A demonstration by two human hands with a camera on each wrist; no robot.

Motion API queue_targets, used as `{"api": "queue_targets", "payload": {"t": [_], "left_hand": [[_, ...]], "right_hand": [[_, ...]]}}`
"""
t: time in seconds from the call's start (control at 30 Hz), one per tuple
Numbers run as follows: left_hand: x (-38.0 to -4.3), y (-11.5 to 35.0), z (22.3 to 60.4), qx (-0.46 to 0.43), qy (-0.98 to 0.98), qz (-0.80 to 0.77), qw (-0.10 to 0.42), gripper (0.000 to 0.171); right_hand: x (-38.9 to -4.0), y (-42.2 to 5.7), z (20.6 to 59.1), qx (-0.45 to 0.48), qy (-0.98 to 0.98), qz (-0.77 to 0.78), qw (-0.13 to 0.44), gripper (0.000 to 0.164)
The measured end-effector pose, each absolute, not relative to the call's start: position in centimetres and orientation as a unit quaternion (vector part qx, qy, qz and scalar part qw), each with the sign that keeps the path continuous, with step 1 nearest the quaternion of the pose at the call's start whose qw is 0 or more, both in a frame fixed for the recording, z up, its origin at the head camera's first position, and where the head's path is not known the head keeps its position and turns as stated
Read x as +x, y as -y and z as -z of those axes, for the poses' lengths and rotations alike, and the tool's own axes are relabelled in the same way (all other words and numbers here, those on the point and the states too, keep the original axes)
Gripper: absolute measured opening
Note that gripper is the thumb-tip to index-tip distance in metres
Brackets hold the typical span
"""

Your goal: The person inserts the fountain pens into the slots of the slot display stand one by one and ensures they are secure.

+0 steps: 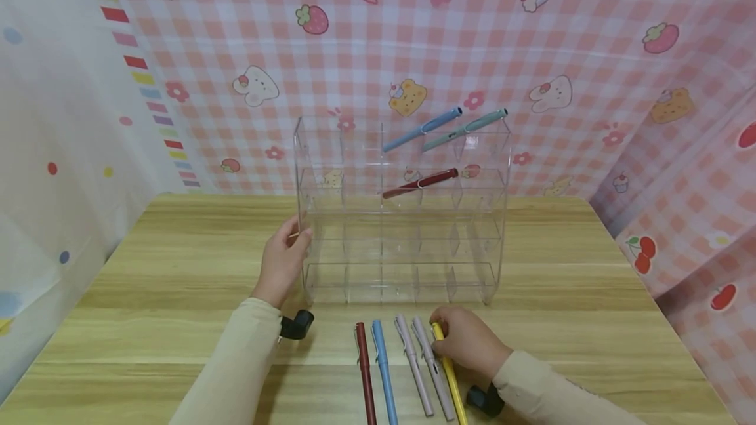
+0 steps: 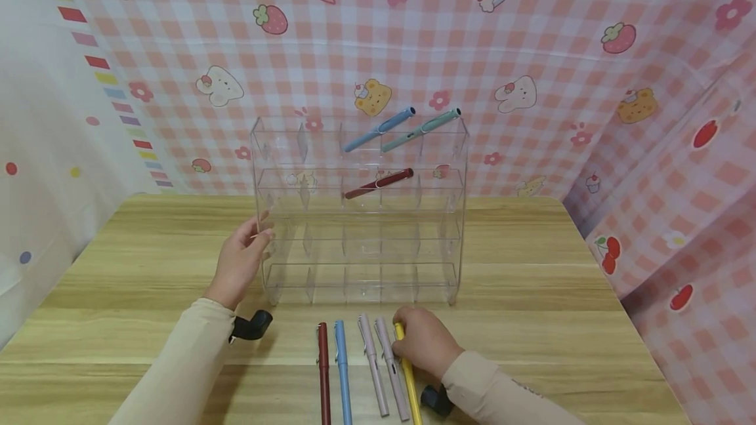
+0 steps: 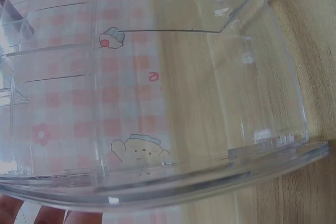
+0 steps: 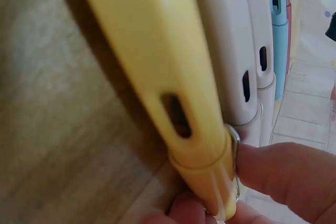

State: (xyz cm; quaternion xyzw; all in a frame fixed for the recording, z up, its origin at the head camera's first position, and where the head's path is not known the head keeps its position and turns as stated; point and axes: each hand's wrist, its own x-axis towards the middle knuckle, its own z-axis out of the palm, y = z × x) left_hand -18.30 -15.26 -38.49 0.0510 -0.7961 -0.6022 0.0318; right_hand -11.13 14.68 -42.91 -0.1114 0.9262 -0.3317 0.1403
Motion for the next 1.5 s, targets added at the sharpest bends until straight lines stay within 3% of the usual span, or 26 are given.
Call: {"api": "queue_targets", "payload": {"t": [0.43,0.83,1.5], "left_hand": [[-18.3,15.2,38.5,0.052,0.796,0.602,0.03,0.045],[-18.3,15.2,38.4,0.048,0.797,0.602,0.028,0.044],[-18.2,15.1,38.2,0.053,0.797,0.602,0.028,0.044]], "right_hand": [[-11.2,-15.7,42.3,-0.091,-0.909,0.382,0.141,0.026],[-11.5,-16.8,38.6,-0.07,-0.885,0.444,0.125,0.027],[-12.5,-19.4,33.0,-0.026,-0.864,0.503,0.009,0.032]]}}
